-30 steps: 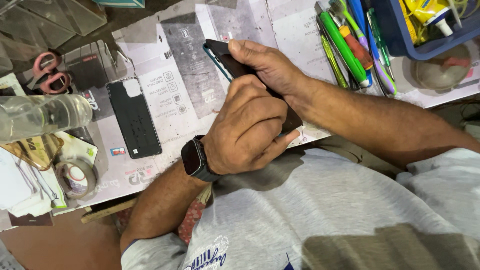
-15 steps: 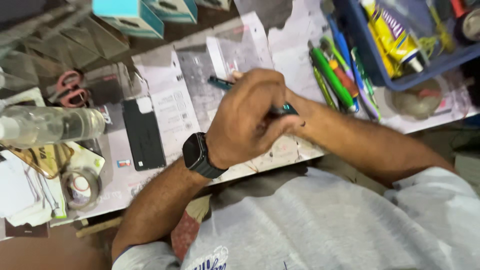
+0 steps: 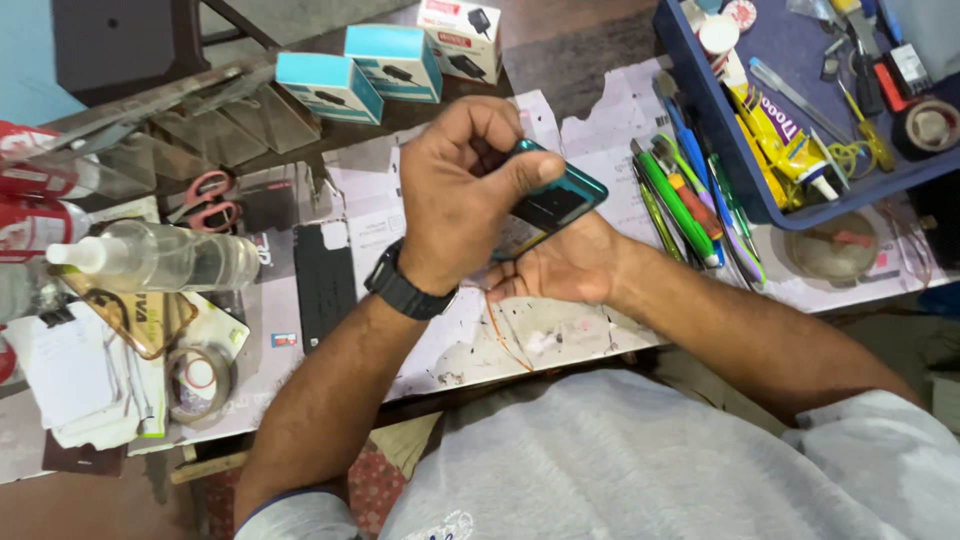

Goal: The person disassembles a smartphone by prying open the back cover with a metal tool, exposing the internal components. They then use a green plastic pry tool to separate the back cover from the main body, revealing the battery and circuitry.

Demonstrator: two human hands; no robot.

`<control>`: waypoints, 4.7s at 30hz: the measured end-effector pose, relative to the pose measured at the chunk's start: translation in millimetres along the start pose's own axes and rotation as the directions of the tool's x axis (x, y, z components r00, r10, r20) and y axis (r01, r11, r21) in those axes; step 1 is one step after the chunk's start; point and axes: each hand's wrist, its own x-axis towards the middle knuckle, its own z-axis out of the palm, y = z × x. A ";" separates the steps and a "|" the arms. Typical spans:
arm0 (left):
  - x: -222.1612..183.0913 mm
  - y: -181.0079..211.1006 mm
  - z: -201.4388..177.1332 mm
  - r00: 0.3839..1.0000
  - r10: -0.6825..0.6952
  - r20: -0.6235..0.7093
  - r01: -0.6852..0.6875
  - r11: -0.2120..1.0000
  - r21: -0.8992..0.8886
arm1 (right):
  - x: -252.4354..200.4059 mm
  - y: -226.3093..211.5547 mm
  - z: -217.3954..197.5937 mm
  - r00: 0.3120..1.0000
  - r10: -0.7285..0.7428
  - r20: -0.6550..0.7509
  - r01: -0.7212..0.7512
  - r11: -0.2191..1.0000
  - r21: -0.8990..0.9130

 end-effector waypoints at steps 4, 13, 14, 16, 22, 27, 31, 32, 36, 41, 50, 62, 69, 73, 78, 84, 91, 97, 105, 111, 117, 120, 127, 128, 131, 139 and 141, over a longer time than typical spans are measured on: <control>-20.5 0.1 10.8 0.989 0.149 0.026 -0.151 0.974 0.172 | -3.4 -0.2 -15.5 0.991 -0.040 -0.131 0.025 0.993 -0.114; -50.0 33.1 40.4 0.979 0.083 0.188 -0.169 0.846 0.505 | 4.2 4.7 -35.5 0.987 -0.157 0.015 0.156 0.959 -0.236; -53.0 33.7 42.8 0.969 0.127 0.211 -0.222 0.823 0.523 | 6.3 4.8 -39.1 0.985 -0.149 0.088 0.168 0.948 -0.272; -58.7 32.1 46.7 0.943 0.205 0.263 -0.321 0.772 0.548 | 13.0 0.1 -46.9 0.997 0.011 -0.072 -0.036 0.934 -0.354; -76.5 23.8 56.5 0.906 0.310 0.287 -0.421 0.708 0.566 | 4.2 -0.2 -28.3 0.961 -0.010 -0.276 -0.125 0.876 -0.466; -84.0 16.5 59.6 0.909 0.335 0.248 -0.416 0.735 0.535 | -5.0 -1.1 10.7 0.950 -0.071 -0.303 -0.097 0.858 -0.504; -87.3 17.5 56.8 0.900 0.341 0.271 -0.435 0.695 0.573 | -4.9 -6.3 24.1 0.945 -0.084 -0.315 -0.103 0.839 -0.534; -87.4 18.3 56.1 0.898 0.339 0.279 -0.439 0.694 0.570 | -3.9 -7.2 24.7 0.943 -0.089 -0.321 -0.107 0.832 -0.545; -86.8 20.5 53.7 0.885 0.338 0.320 -0.465 0.686 0.560 | 0.3 -8.9 20.3 0.922 -0.115 -0.370 -0.150 0.774 -0.615; -84.4 24.0 48.1 0.857 0.319 0.404 -0.511 0.623 0.593 | 4.2 -7.1 10.7 0.918 -0.107 -0.381 -0.159 0.782 -0.602; -75.3 32.8 44.8 0.791 0.276 0.546 -0.595 0.553 0.583 | 9.2 -7.1 -6.7 0.923 -0.114 -0.367 -0.142 0.785 -0.603; -63.4 43.3 36.1 0.705 0.233 0.670 -0.692 0.435 0.577 | -4.8 -5.0 20.8 0.909 -0.144 -0.391 -0.058 0.885 -0.461; -46.4 55.1 11.5 0.670 0.160 0.724 -0.681 0.520 0.515 | 0.5 -5.1 13.3 0.903 -0.180 -0.390 -0.058 0.848 -0.527; -33.3 69.6 0.2 0.774 0.236 0.588 -0.603 0.558 0.570 | -1.1 5.8 -4.2 0.928 -0.104 -0.358 0.056 0.988 -0.141; -29.3 83.6 -5.7 0.836 0.213 0.506 -0.528 0.563 0.636 | 2.0 9.0 -26.9 0.972 -0.203 -0.118 0.182 0.969 -0.167; -39.0 76.7 -3.1 0.829 0.261 0.494 -0.550 0.539 0.638 | 2.5 8.2 -39.2 0.978 -0.201 -0.057 0.196 0.977 -0.087; -41.9 59.5 2.8 0.819 0.383 0.428 -0.574 0.552 0.605 | 2.0 1.7 -14.8 0.933 -0.328 -0.150 0.280 0.921 -0.272; -47.7 51.6 0.7 0.835 0.394 0.384 -0.550 0.578 0.602 | -0.6 1.5 -2.4 0.910 -0.398 -0.112 0.344 0.879 -0.329; -46.2 51.9 -6.0 0.866 0.310 0.392 -0.490 0.682 0.543 | 0.8 0.7 4.6 0.930 -0.363 -0.061 0.327 0.889 -0.320; -42.2 50.6 -17.1 0.858 0.267 0.438 -0.486 0.697 0.527 | 0.8 2.5 5.9 0.940 -0.339 -0.040 0.301 0.878 -0.373; -40.9 49.1 -19.7 0.863 0.308 0.401 -0.485 0.730 0.482 | 4.8 5.8 3.8 0.906 -0.405 -0.123 0.350 0.880 -0.321; -41.2 47.6 -19.3 0.855 0.325 0.403 -0.493 0.752 0.439 | 5.2 5.1 2.7 0.907 -0.415 -0.076 0.377 0.877 -0.297; -40.3 42.1 -18.6 0.823 0.381 0.421 -0.526 0.791 0.313 | 3.5 3.6 -6.7 0.864 -0.503 -0.034 0.452 0.803 -0.390; -42.8 40.9 -17.8 0.824 0.384 0.417 -0.526 0.793 0.307 | 4.5 4.7 -10.1 0.852 -0.519 -0.070 0.457 0.801 -0.387; -51.1 33.8 -17.2 0.834 0.364 0.414 -0.505 0.806 0.310 | 6.5 3.4 -22.5 0.863 -0.494 -0.107 0.422 0.820 -0.386; -56.9 4.1 -23.7 0.828 0.279 0.487 -0.512 0.730 0.453 | 2.8 2.1 -41.9 0.889 -0.443 -0.119 0.330 0.798 -0.505; -57.7 -1.5 -20.5 0.829 0.290 0.478 -0.530 0.680 0.507 | 1.4 1.7 -41.9 0.905 -0.413 -0.101 0.307 0.799 -0.517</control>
